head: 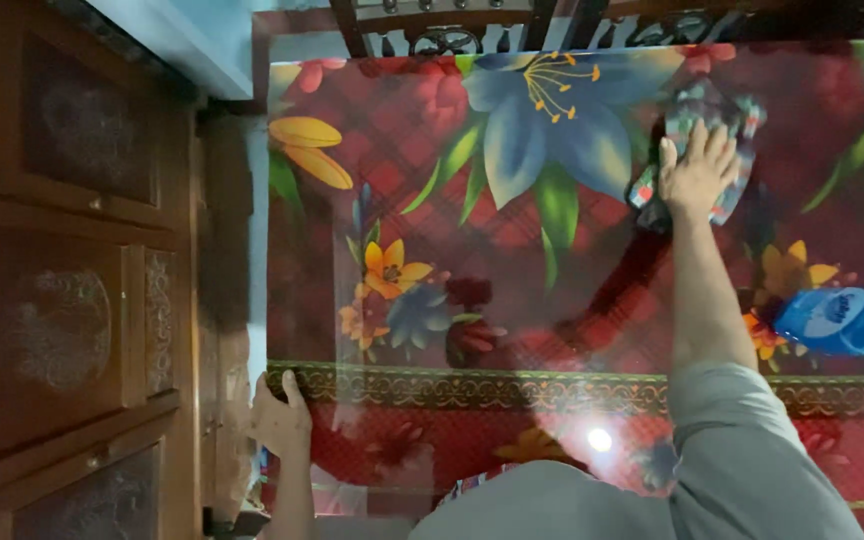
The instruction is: Spraying a cleaning solution and wiping down a dining table with a cloth.
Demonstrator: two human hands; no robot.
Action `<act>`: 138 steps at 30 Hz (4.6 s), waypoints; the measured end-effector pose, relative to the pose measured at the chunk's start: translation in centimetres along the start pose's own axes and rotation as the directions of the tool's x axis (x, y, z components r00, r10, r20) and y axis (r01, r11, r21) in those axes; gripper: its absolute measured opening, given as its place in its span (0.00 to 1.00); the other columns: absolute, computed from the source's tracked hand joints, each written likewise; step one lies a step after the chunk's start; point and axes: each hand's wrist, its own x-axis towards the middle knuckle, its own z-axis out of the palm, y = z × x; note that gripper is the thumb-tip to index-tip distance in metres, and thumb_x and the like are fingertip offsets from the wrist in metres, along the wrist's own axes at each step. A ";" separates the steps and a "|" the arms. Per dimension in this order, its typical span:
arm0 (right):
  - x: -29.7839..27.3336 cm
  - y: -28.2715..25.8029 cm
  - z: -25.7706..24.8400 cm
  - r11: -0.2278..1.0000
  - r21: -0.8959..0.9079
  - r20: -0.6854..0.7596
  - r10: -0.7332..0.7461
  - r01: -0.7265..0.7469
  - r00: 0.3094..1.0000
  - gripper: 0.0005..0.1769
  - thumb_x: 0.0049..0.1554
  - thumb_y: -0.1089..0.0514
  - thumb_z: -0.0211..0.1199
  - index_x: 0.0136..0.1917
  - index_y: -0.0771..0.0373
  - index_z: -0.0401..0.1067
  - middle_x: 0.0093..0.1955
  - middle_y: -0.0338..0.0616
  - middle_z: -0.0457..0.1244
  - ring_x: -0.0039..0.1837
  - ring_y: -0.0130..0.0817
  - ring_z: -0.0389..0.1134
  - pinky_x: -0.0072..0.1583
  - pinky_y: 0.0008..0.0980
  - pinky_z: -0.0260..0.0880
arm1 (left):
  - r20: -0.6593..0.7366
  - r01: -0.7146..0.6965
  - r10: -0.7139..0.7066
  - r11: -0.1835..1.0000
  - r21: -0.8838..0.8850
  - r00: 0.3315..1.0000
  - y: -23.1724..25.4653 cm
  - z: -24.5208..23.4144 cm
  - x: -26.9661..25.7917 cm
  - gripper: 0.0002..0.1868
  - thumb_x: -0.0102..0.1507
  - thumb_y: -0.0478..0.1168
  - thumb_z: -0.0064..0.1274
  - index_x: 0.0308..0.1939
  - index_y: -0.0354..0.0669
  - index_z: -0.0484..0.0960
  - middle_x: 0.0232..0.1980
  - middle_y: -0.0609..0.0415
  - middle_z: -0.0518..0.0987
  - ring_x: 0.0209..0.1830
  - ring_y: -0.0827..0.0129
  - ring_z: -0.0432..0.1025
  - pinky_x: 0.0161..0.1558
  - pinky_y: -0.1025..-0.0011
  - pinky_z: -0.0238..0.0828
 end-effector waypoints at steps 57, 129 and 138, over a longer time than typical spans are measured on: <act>-10.7 -16.5 12.0 0.881 -0.304 -0.247 0.294 -0.362 0.924 0.41 0.63 0.23 0.48 0.77 0.51 0.62 0.78 0.57 0.52 0.78 0.66 0.50 0.74 0.71 0.47 | 0.009 -0.030 0.031 0.996 -0.087 0.999 0.8 -1.2 -0.3 0.48 0.70 0.73 0.26 0.71 0.33 0.71 0.66 0.32 0.75 0.64 0.35 0.67 0.60 0.35 0.55; -26.1 3.4 -4.7 0.998 0.045 -0.149 -0.047 0.054 0.988 0.26 0.65 0.44 0.61 0.72 0.54 0.71 0.76 0.54 0.58 0.76 0.59 0.53 0.74 0.56 0.46 | -0.083 -0.053 0.049 0.997 -0.058 0.995 -1.4 1.4 0.5 0.43 0.71 0.71 0.30 0.71 0.37 0.70 0.67 0.36 0.74 0.65 0.38 0.68 0.57 0.36 0.62; -31.2 -16.6 2.5 0.938 -0.210 -0.079 0.264 -0.275 0.961 0.39 0.61 0.33 0.58 0.79 0.49 0.56 0.81 0.53 0.51 0.82 0.61 0.46 0.76 0.68 0.43 | -0.110 -0.063 0.061 0.998 -0.015 0.992 -1.0 0.7 0.0 0.39 0.71 0.70 0.33 0.68 0.42 0.73 0.62 0.38 0.79 0.59 0.38 0.72 0.55 0.34 0.59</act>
